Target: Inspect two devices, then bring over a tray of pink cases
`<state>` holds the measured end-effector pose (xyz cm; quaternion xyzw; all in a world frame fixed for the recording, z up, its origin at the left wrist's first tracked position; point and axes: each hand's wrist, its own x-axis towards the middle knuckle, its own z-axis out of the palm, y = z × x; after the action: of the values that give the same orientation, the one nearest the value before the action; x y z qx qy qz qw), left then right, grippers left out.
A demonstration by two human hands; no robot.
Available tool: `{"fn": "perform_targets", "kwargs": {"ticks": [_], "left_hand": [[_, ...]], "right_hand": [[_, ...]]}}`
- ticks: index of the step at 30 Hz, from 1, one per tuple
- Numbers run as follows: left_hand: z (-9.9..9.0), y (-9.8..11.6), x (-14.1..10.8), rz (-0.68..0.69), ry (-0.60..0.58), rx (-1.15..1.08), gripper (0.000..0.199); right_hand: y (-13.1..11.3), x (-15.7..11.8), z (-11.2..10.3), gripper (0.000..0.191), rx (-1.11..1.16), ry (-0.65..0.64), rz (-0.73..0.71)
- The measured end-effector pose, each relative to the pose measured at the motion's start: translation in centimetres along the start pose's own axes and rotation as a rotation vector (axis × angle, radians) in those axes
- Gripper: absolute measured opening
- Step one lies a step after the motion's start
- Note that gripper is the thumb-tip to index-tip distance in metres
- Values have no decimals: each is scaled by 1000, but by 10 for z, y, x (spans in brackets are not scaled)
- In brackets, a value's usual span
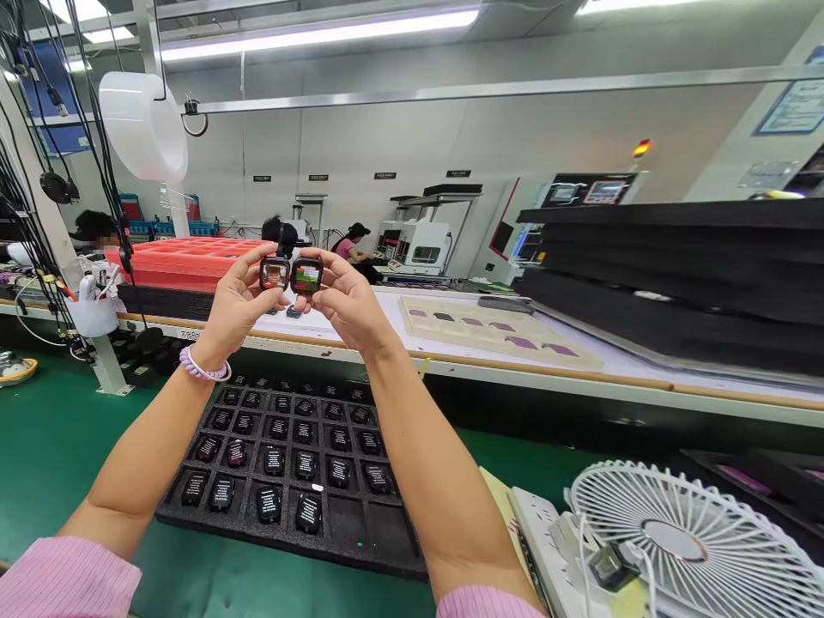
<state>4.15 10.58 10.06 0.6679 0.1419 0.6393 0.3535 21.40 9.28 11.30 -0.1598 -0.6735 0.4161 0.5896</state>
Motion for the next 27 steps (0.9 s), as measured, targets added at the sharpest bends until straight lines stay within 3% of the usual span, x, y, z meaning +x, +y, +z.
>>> {"fn": "perform_targets", "kwargs": {"ticks": [18,27], "left_hand": [[-1,-13,-18,-75,25,5,50],[-3,-12,-27,-177,7,-26,50]], "right_hand": [[22,-14,-3,48,34,-11,58],[28,-20,-2,49,-2,28,74]]}}
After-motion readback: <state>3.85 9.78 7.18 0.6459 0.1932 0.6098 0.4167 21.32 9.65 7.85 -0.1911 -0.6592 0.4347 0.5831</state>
